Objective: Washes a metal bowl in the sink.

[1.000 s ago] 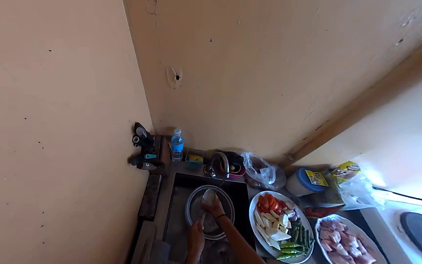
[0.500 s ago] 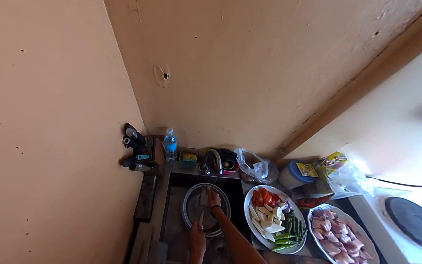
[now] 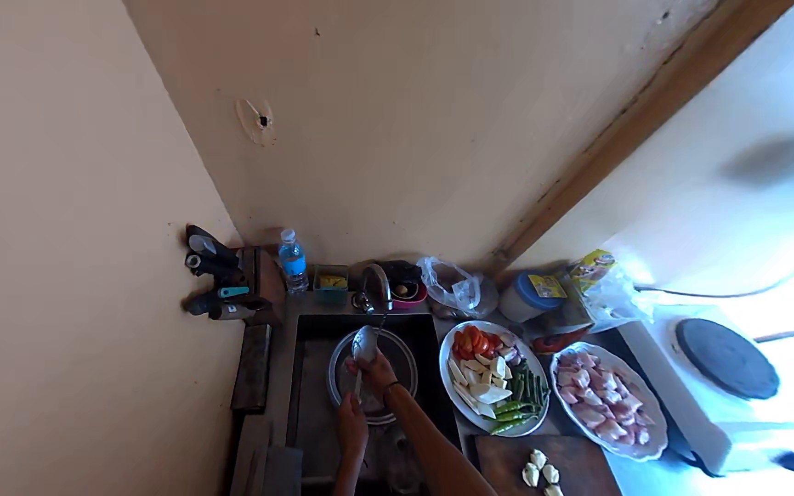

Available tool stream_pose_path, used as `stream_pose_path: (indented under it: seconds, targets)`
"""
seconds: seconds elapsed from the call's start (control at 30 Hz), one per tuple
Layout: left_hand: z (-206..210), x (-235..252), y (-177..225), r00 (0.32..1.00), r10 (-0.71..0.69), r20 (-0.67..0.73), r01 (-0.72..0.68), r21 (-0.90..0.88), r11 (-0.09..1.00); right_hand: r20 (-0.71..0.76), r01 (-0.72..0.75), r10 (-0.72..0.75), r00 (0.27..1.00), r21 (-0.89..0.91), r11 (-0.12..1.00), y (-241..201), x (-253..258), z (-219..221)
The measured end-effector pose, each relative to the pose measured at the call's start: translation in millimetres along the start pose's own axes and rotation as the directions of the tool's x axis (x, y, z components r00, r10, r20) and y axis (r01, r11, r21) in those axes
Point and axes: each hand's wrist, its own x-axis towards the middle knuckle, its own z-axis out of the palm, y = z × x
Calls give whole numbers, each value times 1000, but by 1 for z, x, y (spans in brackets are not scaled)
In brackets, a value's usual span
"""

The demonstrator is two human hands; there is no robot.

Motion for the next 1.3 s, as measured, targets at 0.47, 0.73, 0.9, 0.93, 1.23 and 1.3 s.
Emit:
stream_pose_path:
  seconds: [0.47,0.73,0.9,0.93,1.23,1.3]
  targets:
    - [-2,-27,5,999,15,43,-15,-7,1000,-1,129,-218,976,-802,584,-48,26,-19]
    - [-2,-11,-2,998,25,61,-19,-98,995,-54,105,-246,968,-800,590,-46,20,6]
    - [-8,7,-3,998,62,4,-62,-45,997,83,159,-146,986,-731,663,-31,20,-3]
    - [-9,9,-4,997,77,3,-77,-10,997,113,174,-133,985,-700,693,-29,20,-5]
    - [-11,-6,1,997,67,31,-69,92,993,22,126,-185,983,-809,574,-33,27,-7]
    - [-10,-9,1,998,50,28,-52,88,995,5,114,-198,980,-833,542,-35,23,-2]
